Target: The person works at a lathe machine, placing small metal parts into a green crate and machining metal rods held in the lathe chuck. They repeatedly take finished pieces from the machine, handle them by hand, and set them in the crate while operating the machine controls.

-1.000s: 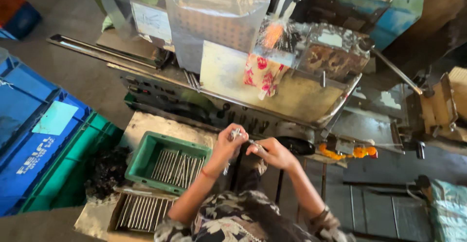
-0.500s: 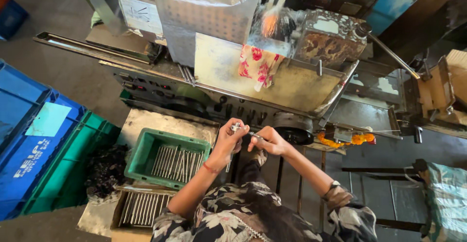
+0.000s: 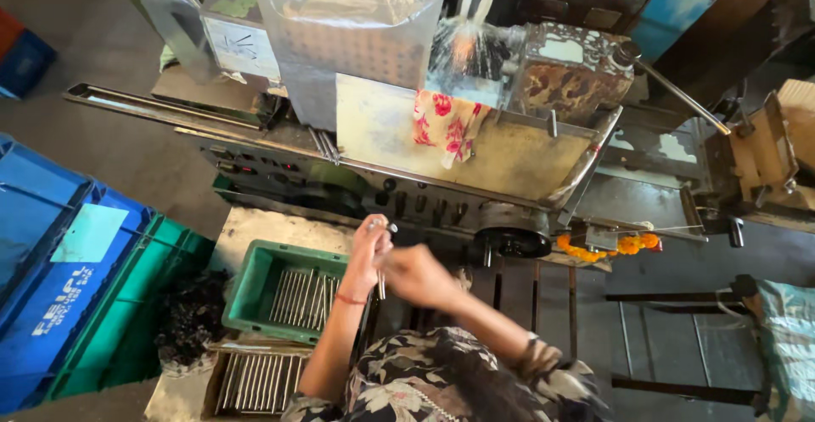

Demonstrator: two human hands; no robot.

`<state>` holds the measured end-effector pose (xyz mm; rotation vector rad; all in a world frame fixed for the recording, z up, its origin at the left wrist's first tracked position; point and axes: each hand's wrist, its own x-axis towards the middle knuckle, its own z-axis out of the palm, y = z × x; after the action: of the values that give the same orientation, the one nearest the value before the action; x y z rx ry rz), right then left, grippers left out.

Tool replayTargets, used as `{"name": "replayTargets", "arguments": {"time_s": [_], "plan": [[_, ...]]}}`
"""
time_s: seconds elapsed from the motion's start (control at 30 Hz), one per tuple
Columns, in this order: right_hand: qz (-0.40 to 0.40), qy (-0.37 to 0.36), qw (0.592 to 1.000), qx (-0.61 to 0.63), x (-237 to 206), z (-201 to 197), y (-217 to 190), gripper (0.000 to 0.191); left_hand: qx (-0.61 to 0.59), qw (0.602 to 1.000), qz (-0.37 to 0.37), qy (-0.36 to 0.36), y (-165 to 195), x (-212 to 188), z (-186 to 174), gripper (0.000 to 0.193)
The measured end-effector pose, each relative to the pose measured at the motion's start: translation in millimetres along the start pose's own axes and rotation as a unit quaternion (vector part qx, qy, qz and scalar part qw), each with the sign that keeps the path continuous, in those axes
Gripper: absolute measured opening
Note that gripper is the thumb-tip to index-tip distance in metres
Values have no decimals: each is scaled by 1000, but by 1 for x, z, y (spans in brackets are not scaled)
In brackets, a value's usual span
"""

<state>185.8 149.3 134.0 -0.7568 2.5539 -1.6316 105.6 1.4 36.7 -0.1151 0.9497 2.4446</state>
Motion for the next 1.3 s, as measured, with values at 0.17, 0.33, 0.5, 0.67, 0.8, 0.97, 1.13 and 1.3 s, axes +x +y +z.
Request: {"name": "replayTargets", "arguments": {"time_s": [0.17,0.33,0.5,0.67,0.8,0.97,1.13,1.3], "plan": [[13,-380,834,401,-7,96,-26,26,52,986,7,159,-23,32,-44,25],[-158,-448,816,330,-8,148,-22,22,74,979,0,188,-45,37,-56,26],[-179,-423,840,291,-2,150,-15,31,84,977,-2,198,-50,48,-51,25],[-152,-432,856,238,11,119,-24,21,96,977,-7,188,-55,68,-42,25],[-151,-440,866,182,21,92,-32,23,115,979,-17,169,-60,82,-37,25],[-158,-424,874,177,34,72,-35,26,146,977,-29,154,-60,98,-33,24],[-163,-404,880,188,43,56,-34,24,154,975,-29,156,-54,116,-28,25],[-64,-333,918,204,46,43,-35,24,157,976,-30,149,-51,134,-21,25]]}}
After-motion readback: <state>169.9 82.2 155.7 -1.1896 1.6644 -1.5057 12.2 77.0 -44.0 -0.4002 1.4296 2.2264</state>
